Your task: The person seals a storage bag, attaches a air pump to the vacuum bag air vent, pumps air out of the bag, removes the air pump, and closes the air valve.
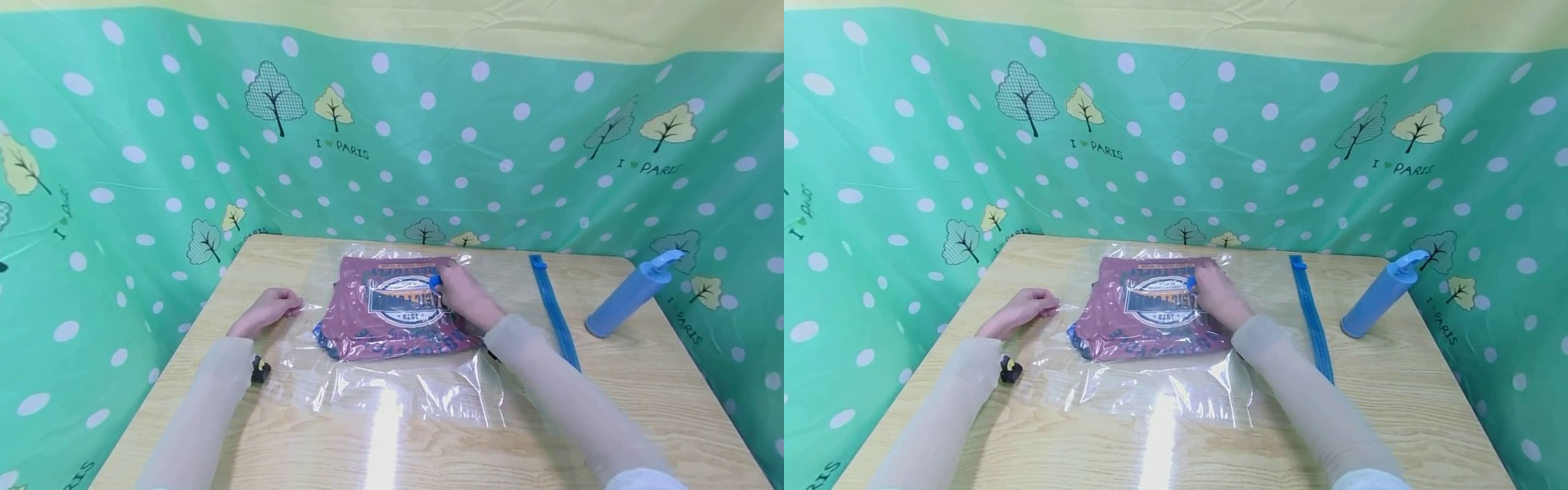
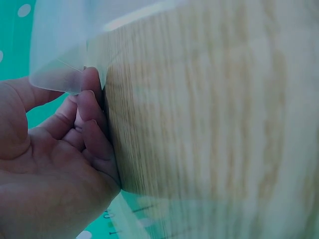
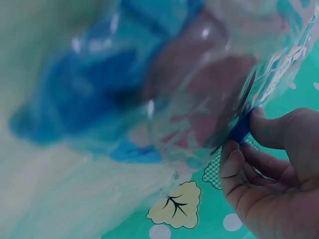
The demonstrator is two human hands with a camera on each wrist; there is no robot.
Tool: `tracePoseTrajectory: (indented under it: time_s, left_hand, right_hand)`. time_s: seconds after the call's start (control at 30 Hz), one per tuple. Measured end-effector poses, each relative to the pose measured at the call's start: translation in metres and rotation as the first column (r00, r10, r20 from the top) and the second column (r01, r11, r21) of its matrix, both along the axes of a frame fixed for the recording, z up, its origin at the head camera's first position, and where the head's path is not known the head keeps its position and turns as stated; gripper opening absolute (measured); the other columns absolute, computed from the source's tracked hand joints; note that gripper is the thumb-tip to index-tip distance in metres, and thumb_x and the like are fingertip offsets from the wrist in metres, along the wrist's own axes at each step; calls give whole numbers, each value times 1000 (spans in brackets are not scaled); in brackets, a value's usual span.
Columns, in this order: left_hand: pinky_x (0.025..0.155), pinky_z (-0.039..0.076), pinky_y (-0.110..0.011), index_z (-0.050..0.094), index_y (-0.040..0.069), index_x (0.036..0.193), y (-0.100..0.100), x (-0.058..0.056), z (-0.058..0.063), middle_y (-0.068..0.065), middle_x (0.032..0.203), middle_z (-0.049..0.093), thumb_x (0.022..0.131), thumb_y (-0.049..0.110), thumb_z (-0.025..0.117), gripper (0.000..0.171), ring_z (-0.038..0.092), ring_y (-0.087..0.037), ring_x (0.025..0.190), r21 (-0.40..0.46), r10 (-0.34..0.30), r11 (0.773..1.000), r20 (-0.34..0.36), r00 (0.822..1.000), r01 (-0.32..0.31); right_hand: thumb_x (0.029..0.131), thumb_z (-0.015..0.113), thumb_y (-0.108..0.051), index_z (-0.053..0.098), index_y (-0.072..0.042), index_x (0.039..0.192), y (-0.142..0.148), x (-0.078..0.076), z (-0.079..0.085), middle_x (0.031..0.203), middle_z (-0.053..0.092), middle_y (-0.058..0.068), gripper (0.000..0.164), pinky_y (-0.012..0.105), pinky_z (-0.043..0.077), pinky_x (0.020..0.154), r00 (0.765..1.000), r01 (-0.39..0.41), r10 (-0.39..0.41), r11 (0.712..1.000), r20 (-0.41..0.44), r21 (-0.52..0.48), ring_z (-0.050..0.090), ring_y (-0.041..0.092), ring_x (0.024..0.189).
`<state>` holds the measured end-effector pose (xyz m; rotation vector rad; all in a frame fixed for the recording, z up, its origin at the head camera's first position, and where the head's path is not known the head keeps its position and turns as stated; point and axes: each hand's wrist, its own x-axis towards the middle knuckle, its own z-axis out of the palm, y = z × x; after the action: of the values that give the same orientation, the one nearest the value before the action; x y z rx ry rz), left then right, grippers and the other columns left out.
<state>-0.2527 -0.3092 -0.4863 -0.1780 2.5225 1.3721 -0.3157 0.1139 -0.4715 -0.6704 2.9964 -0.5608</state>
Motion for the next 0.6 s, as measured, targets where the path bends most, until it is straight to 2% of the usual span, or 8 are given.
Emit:
tracePoseTrajectory:
  time_s: [0.1, 0.23, 0.37, 0.43, 0.5, 0.6]
  left_hand:
    - [78, 44, -32, 66, 5, 91, 0, -1, 0, -2, 85, 62, 107, 20, 59, 23, 53, -18, 82, -9, -9, 1000, 3, 1000, 10]
    - [80, 44, -32, 67, 5, 92, 1, -3, 1, -2, 86, 62, 107, 20, 59, 23, 54, -18, 83, -14, -11, 1000, 6, 1000, 11]
    - [75, 44, -31, 67, 6, 91, 2, -5, 1, -2, 85, 62, 107, 20, 60, 23, 52, -17, 80, -31, -24, 999, 0, 1000, 24]
    - [72, 45, -31, 68, 4, 90, 4, -4, 2, -4, 83, 62, 107, 19, 60, 24, 52, -17, 77, -74, -49, 996, -7, 999, 49]
    - [69, 47, -34, 67, 0, 93, 7, -3, 7, -10, 83, 63, 107, 20, 59, 26, 53, -21, 74, -146, -82, 986, -11, 997, 79]
    - [85, 56, -49, 64, -10, 118, 17, -3, 24, -26, 106, 68, 111, 25, 50, 38, 65, -38, 92, -309, -150, 943, -54, 987, 127]
  right_hand:
    - [97, 77, -11, 67, 6, 108, -1, 2, 0, 102, 64, 16, 22, 37, 60, 78, 999, 45, -45, 999, 21, -15, 62, 26, 83]
    - [98, 76, -12, 65, 6, 107, 0, 4, 1, 94, 62, 13, 23, 36, 58, 71, 998, 60, -60, 998, 24, -21, 60, 24, 76]
    - [98, 75, -9, 65, 12, 115, 3, 7, 1, 116, 63, 24, 29, 41, 61, 82, 999, 37, -38, 999, -5, -39, 67, 33, 90]
    - [99, 74, -9, 62, 15, 124, 7, 9, 0, 132, 59, 30, 37, 45, 60, 92, 1000, 24, -24, 999, -8, -45, 68, 39, 104]
    - [101, 71, -11, 58, 14, 134, 12, 11, 1, 137, 57, 31, 43, 47, 59, 93, 1000, 25, -24, 998, 15, -58, 67, 39, 107]
    - [103, 65, -8, 55, 11, 140, 23, 9, 8, 127, 63, 28, 42, 45, 62, 82, 999, 43, -41, 994, 16, -102, 69, 36, 97]
